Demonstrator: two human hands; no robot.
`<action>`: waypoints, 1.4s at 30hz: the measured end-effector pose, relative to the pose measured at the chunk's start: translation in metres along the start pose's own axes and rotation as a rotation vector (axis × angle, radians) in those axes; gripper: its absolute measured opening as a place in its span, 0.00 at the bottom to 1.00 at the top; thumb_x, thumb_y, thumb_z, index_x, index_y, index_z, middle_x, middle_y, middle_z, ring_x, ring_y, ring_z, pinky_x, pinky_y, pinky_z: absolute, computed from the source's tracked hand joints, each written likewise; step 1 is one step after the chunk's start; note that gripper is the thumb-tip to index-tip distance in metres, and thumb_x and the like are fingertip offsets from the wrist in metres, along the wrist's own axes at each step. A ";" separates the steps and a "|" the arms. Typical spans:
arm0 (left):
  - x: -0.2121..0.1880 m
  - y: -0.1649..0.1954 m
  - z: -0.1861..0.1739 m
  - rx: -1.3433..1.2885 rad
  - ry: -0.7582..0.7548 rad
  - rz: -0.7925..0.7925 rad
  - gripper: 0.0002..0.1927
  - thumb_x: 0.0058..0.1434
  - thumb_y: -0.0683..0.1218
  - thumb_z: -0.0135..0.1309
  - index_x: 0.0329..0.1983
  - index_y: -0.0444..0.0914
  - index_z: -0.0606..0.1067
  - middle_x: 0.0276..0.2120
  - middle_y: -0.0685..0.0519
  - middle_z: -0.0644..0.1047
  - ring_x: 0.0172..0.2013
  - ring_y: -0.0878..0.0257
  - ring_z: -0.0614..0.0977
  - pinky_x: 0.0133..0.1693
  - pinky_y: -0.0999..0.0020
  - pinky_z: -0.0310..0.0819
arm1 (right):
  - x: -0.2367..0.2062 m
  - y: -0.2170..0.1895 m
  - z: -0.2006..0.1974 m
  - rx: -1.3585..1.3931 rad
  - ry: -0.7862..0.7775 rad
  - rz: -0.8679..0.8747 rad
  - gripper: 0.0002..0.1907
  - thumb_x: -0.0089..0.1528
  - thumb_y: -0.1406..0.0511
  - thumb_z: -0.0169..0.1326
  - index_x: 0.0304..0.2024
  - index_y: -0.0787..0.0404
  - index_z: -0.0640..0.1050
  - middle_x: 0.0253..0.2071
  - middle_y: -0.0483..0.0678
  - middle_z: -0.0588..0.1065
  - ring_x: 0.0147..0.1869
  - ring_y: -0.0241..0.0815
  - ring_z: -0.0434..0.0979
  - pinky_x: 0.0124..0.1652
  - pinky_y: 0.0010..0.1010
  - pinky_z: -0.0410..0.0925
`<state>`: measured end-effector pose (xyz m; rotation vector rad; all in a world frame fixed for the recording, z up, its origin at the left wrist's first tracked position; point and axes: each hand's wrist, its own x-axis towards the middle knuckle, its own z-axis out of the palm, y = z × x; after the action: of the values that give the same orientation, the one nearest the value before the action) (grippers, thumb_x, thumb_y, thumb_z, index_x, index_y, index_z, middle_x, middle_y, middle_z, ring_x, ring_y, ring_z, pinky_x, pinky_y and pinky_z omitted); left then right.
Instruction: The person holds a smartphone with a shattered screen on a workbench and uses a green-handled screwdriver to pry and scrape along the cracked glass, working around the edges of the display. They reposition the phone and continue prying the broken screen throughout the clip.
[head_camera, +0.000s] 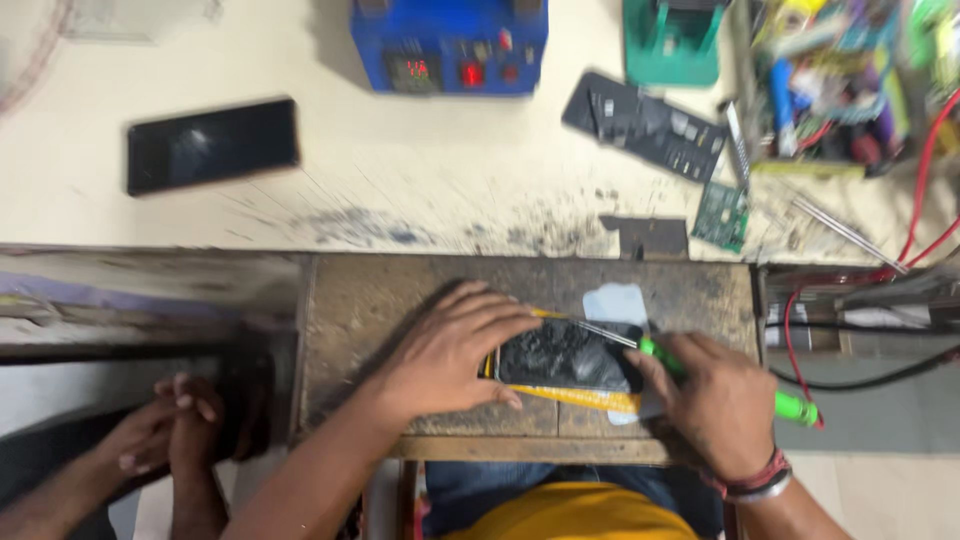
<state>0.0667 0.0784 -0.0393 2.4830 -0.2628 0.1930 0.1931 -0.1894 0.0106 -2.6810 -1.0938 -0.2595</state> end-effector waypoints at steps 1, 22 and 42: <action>-0.003 0.000 -0.001 -0.014 0.025 0.010 0.48 0.38 0.66 0.67 0.62 0.40 0.73 0.63 0.49 0.74 0.66 0.51 0.70 0.69 0.48 0.52 | -0.003 0.000 -0.002 -0.013 -0.006 0.012 0.16 0.55 0.50 0.63 0.33 0.54 0.84 0.29 0.47 0.78 0.30 0.52 0.79 0.29 0.40 0.69; -0.065 0.085 0.071 0.175 0.270 0.130 0.12 0.68 0.52 0.59 0.35 0.39 0.79 0.29 0.53 0.78 0.37 0.59 0.80 0.42 0.60 0.75 | -0.070 0.029 0.036 0.109 -0.401 -0.071 0.28 0.48 0.38 0.62 0.48 0.34 0.86 0.41 0.35 0.83 0.39 0.41 0.87 0.41 0.36 0.78; -0.104 0.067 0.032 -0.160 0.377 -0.420 0.40 0.55 0.28 0.41 0.71 0.47 0.65 0.51 0.55 0.85 0.42 0.58 0.88 0.47 0.62 0.85 | -0.096 0.081 0.009 0.099 -0.283 0.262 0.23 0.53 0.41 0.63 0.43 0.42 0.85 0.35 0.39 0.82 0.39 0.39 0.87 0.40 0.34 0.76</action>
<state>-0.0475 0.0215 -0.0466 2.2271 0.3833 0.4341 0.1833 -0.3062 -0.0343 -2.7875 -0.7829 0.2201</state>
